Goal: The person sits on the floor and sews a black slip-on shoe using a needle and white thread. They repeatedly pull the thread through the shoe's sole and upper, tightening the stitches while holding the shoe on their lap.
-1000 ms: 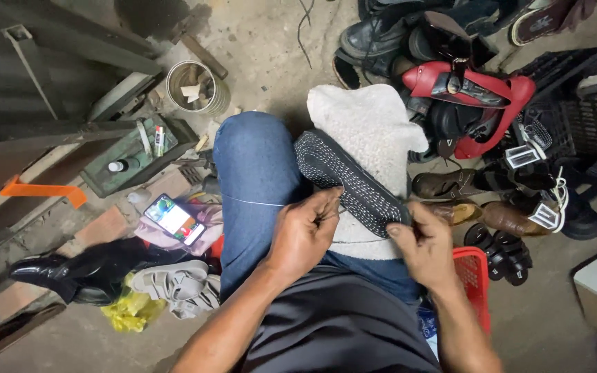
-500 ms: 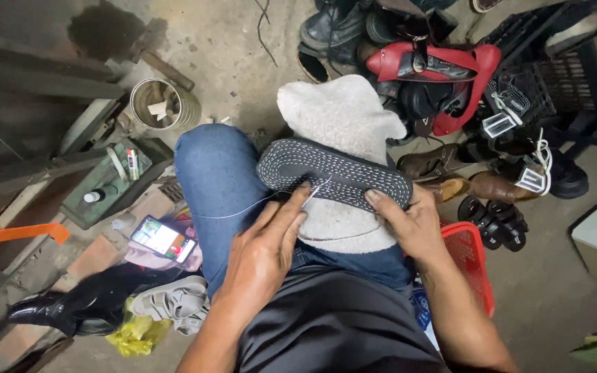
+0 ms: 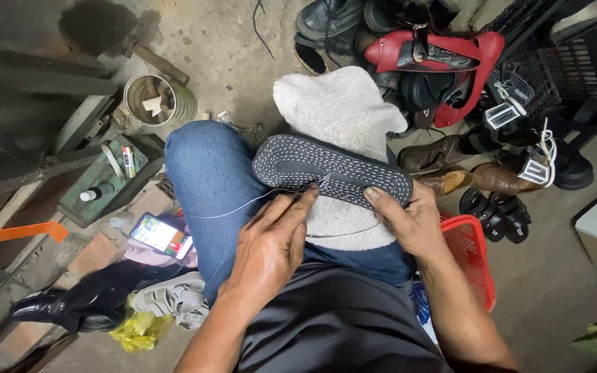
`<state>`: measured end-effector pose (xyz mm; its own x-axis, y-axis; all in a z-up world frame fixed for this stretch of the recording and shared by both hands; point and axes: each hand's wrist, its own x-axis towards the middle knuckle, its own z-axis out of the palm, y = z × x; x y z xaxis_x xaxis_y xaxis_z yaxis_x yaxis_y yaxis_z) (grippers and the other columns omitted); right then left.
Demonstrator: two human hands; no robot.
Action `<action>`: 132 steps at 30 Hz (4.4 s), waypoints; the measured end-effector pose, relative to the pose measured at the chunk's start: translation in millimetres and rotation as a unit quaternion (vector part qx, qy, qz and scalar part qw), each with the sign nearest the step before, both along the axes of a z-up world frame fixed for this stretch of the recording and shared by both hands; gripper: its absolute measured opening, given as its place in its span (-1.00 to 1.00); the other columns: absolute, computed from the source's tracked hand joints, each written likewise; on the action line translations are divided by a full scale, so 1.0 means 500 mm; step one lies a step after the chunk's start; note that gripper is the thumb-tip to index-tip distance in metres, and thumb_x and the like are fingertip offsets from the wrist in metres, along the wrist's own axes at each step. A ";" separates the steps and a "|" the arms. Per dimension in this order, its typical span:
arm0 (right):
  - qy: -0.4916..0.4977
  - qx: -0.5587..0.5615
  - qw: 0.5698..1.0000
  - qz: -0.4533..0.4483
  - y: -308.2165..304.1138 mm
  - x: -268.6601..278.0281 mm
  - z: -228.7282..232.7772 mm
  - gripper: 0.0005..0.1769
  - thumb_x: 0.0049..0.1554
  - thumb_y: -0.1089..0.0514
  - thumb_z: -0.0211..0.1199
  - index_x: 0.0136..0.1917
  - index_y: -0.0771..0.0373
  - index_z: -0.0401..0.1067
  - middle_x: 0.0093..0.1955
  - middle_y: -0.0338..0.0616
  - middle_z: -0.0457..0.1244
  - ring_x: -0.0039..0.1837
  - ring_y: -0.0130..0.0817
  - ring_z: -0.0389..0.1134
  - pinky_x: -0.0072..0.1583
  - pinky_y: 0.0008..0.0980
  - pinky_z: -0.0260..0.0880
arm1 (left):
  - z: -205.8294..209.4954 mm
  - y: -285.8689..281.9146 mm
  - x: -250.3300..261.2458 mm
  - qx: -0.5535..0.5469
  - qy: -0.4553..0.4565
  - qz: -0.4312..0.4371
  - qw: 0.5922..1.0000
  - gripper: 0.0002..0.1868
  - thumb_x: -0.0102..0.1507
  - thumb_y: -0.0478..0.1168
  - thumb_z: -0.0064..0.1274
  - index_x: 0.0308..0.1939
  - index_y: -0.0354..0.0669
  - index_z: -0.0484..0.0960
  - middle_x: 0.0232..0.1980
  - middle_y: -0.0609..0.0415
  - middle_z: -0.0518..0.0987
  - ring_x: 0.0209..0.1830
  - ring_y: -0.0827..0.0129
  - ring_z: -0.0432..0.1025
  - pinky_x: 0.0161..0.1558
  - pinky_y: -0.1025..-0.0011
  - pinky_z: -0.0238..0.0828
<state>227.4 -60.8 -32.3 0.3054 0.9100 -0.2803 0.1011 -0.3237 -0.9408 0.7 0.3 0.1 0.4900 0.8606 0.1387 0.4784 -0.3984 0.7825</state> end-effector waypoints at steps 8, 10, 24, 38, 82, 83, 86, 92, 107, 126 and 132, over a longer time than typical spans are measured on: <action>-0.012 0.003 1.000 0.004 -0.002 0.001 -0.002 -0.65 0.14 0.15 0.38 -0.44 0.21 0.41 -0.59 -0.19 0.18 -0.40 -0.48 0.18 -0.28 -0.48 0.23 | 0.012 0.006 0.000 -0.009 -0.001 -0.011 1.000 -0.62 0.32 -0.39 -0.09 0.17 -0.10 0.67 -0.23 -0.05 0.60 -0.24 -0.02 0.54 -0.26 0.14 0.52; -0.011 0.005 1.000 0.003 -0.003 0.002 -0.002 -0.65 0.14 0.16 0.38 -0.44 0.22 0.42 -0.58 -0.19 0.19 -0.39 -0.48 0.19 -0.26 -0.48 0.24 | 0.006 0.005 0.000 -0.011 -0.001 -0.015 1.000 -0.61 0.32 -0.40 -0.09 0.18 -0.11 0.67 -0.24 -0.05 0.61 -0.25 -0.02 0.55 -0.27 0.14 0.53; -0.200 0.140 0.964 0.108 0.022 -0.066 0.069 -0.84 0.10 0.26 0.39 -0.06 0.37 0.53 -0.12 0.12 0.42 -0.09 0.16 0.49 -0.12 -0.10 0.47 | 0.063 0.092 -0.052 -0.028 0.116 -0.128 0.985 -0.61 0.29 -0.35 -0.12 0.04 0.03 0.77 -0.38 -0.08 0.63 -0.44 -0.05 0.55 -0.46 0.08 0.51; -0.312 0.166 0.909 0.220 0.028 -0.097 0.083 -0.46 0.08 -0.07 0.40 0.18 0.35 0.50 0.03 0.18 0.42 -0.06 0.13 0.49 -0.18 -0.03 0.48 | 0.024 0.094 -0.091 -0.043 0.067 -0.108 0.991 -0.67 0.30 -0.33 -0.09 -0.01 0.03 0.76 -0.41 0.01 0.65 -0.36 0.02 0.58 -0.37 0.19 0.55; -0.163 0.054 0.938 0.302 0.100 -0.114 0.075 -0.72 0.25 0.29 0.13 0.22 0.16 0.44 -0.06 0.00 0.45 0.01 0.05 0.51 -0.06 -0.07 0.51 | 0.006 0.060 -0.100 0.022 0.064 -0.050 0.996 -0.80 0.41 -0.12 -0.02 -0.14 -0.08 0.67 -0.50 0.01 0.46 -0.39 0.01 0.46 -0.37 0.16 0.46; -0.153 0.031 0.930 0.332 0.103 -0.111 0.086 -0.71 0.24 0.32 0.10 0.23 0.18 0.39 -0.12 0.04 0.43 -0.05 0.10 0.50 -0.11 -0.04 0.49 | 0.007 0.060 -0.100 0.017 0.061 -0.053 0.997 -0.80 0.41 -0.11 -0.01 -0.13 -0.10 0.67 -0.49 -0.01 0.48 -0.39 0.00 0.47 -0.37 0.15 0.46; -0.145 0.007 0.918 0.368 0.107 -0.104 0.108 -0.63 0.22 0.35 0.08 0.30 0.26 0.31 -0.15 0.11 0.44 -0.10 0.18 0.49 -0.15 0.03 0.47 | -0.016 0.057 -0.107 0.008 0.081 -0.039 0.996 -0.75 0.37 -0.01 0.04 -0.24 -0.06 0.64 -0.52 0.04 0.47 -0.41 0.05 0.48 -0.39 0.18 0.46; -0.172 0.002 0.934 0.312 0.090 -0.092 0.135 -0.49 0.20 0.17 0.22 0.40 0.25 0.28 -0.13 0.07 0.43 -0.15 0.08 0.49 -0.21 -0.04 0.48 | -0.040 0.034 -0.177 -0.001 0.243 0.073 0.967 -0.38 0.09 0.42 0.24 -0.56 -0.02 0.52 -0.68 0.01 0.47 -0.57 0.06 0.50 -0.46 0.23 0.41; 0.170 0.179 0.942 0.226 0.035 -0.111 0.090 -0.70 0.07 0.06 0.38 -0.22 0.38 0.48 0.22 0.34 0.29 -0.20 -0.27 0.35 -0.12 -0.26 0.49 | -0.035 -0.013 -0.162 -0.171 -0.015 0.152 0.973 -0.75 0.18 -0.20 0.28 -0.56 -0.04 0.55 -0.84 0.17 0.34 -0.80 0.29 0.38 -0.61 0.45 0.31; -0.223 0.053 0.956 0.181 0.034 -0.068 0.069 -0.60 0.19 0.02 0.15 0.21 0.26 0.49 0.15 0.04 0.39 0.11 0.16 0.46 0.07 0.03 0.43 | -0.001 0.011 -0.048 -0.116 -0.058 0.123 0.984 -0.69 0.23 -0.37 0.14 0.06 -0.10 0.66 -0.40 -0.10 0.60 -0.42 -0.05 0.56 -0.42 0.12 0.50; -0.245 0.074 0.952 0.171 0.035 -0.073 0.052 -0.65 0.19 -0.03 0.25 0.16 0.20 0.52 0.08 -0.05 0.40 0.07 0.12 0.46 0.02 -0.01 0.44 | -0.051 0.000 -0.039 -0.235 -0.130 0.064 0.961 -0.86 0.17 -0.34 0.15 -0.20 -0.08 0.68 -0.60 0.08 0.55 -0.60 0.32 0.45 -0.53 0.33 0.41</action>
